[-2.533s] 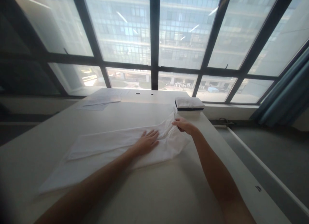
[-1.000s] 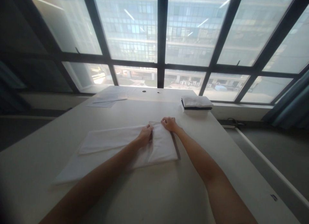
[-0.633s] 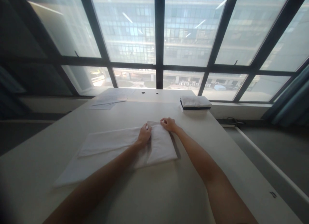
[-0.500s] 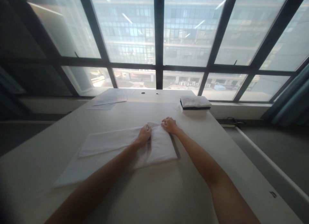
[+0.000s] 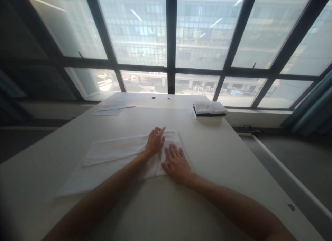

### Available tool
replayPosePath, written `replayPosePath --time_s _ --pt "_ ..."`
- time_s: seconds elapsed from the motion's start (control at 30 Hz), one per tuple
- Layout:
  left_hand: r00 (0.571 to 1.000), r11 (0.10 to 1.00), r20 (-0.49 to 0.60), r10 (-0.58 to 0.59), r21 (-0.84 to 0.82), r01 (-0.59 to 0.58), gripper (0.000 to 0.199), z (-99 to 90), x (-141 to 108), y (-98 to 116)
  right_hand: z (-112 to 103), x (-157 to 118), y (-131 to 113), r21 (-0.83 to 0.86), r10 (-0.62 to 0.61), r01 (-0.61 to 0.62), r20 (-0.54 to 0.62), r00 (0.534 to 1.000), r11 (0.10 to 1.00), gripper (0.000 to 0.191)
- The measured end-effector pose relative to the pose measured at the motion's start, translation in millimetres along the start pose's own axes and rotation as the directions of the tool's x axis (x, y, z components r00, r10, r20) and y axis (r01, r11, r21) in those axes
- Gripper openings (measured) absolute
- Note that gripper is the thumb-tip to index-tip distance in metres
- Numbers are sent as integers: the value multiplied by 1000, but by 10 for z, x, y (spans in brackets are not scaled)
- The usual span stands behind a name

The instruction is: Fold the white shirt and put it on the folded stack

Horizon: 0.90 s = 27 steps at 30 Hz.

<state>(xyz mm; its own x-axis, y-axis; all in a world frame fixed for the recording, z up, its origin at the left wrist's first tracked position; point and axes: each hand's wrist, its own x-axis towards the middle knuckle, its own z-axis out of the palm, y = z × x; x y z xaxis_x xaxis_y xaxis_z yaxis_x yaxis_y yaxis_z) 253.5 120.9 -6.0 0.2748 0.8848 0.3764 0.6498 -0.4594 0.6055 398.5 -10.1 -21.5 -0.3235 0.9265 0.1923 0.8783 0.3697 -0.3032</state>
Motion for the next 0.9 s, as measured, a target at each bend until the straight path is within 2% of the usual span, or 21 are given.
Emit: replayPosePath --time_s 0.07,0.1,0.17,0.27,0.33,0.4,0.47,0.57,0.63,0.8,0.9 --pt "979 985 141 149 64 -159 46 43 -48 62 2 37 -23 17 -2 2 -1 1000 1000 73" --pt "961 976 206 187 68 -205 44 65 -72 80 -10 47 -29 32 -6 7 -5 1000 999 73" --pt "939 972 283 197 65 -224 42 97 -106 83 -66 45 -29 79 -25 26 -9 1000 997 68" --pt "952 983 281 123 99 -157 42 107 -120 42 -193 65 26 199 -8 4 22 1000 980 47" --pt "958 979 271 92 153 -137 45 103 -117 13 -251 170 115 252 79 -74 -13 997 965 46" --pt "956 967 281 83 209 -145 48 106 -114 -8 -252 369 238 244 147 -120 -96 985 962 47" --pt "951 956 297 89 243 -165 49 116 -117 -22 -194 622 373 179 134 -111 -123 983 978 53" --pt "938 946 331 102 259 -194 51 127 -122 -40 -64 960 559 61 115 -116 9 993 991 56" --pt "939 946 335 82 270 -179 51 126 -117 -54 2 1090 666 -1 140 -140 71 988 990 56" --pt "950 959 306 -58 282 -33 57 98 -41 -152 6 1133 931 -73 273 -269 58 960 960 59" --pt "953 960 285 -100 279 18 56 77 8 -236 -57 1102 1072 -85 290 -285 45 956 955 56"
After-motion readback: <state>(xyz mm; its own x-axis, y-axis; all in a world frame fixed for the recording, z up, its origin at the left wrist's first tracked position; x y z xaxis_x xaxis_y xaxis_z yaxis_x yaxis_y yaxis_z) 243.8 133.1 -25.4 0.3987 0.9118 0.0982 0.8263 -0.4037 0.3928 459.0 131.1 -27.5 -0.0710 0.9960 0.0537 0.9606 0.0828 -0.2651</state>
